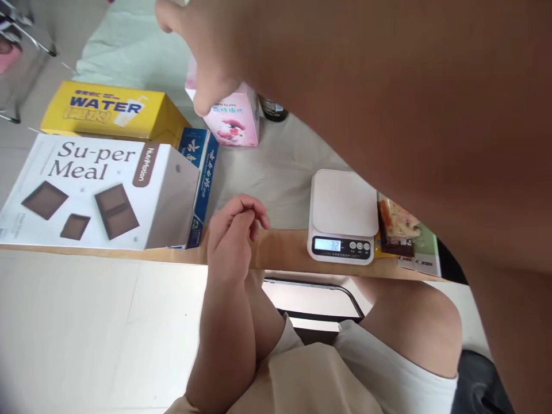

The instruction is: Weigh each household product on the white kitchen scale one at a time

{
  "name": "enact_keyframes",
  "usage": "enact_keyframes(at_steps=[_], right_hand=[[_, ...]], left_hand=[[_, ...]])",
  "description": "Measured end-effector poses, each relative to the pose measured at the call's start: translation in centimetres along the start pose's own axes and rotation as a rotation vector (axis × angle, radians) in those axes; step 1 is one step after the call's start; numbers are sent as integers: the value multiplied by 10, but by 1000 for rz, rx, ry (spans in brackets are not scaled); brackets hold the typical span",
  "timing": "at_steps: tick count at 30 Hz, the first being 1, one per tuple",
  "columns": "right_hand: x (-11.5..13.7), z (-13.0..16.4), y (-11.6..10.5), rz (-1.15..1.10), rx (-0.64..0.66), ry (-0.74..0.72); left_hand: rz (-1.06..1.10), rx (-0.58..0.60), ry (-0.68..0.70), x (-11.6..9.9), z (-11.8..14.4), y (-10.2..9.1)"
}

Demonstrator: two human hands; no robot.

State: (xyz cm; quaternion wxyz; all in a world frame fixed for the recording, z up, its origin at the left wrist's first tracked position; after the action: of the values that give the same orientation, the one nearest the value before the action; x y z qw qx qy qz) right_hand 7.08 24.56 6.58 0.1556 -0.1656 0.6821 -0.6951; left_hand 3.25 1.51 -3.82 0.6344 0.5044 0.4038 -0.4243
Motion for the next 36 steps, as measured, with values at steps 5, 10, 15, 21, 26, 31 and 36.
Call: enact_keyframes(at_steps=[5,10,15,21,26,31,36], right_hand=[[5,-21,13,215,211,-1],[-2,-10,12,144,191,-33],[-34,11,1,170,55,-120],[-58,77,-31,193,-90,-44],[-70,166,-53,94,-13,-85],[-106,224,-38,85,70,65],[-133,234,-14,85,148,54]], left_hand=[[28,1,-47,-6,-7,-3],[53,-2,-52,-2,-8,-1],[72,-50,21,2,-4,-4],[114,-139,108,-6,-5,-3],[100,-136,102,0,-7,4],[-17,27,35,16,-8,25],[-114,149,-18,26,-9,51]])
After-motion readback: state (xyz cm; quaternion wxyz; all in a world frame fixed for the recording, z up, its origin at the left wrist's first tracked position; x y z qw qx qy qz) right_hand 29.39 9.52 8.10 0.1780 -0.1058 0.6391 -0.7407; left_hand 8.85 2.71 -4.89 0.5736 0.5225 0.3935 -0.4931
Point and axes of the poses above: each hand's wrist, its own z-axis away from the middle knuckle, its own y-axis out of the palm, x = y × z, the point moved 3 cm from there along -z, towards the middle knuckle, and after that the axes turned 8 degrees about z, right-handed, at the moved point
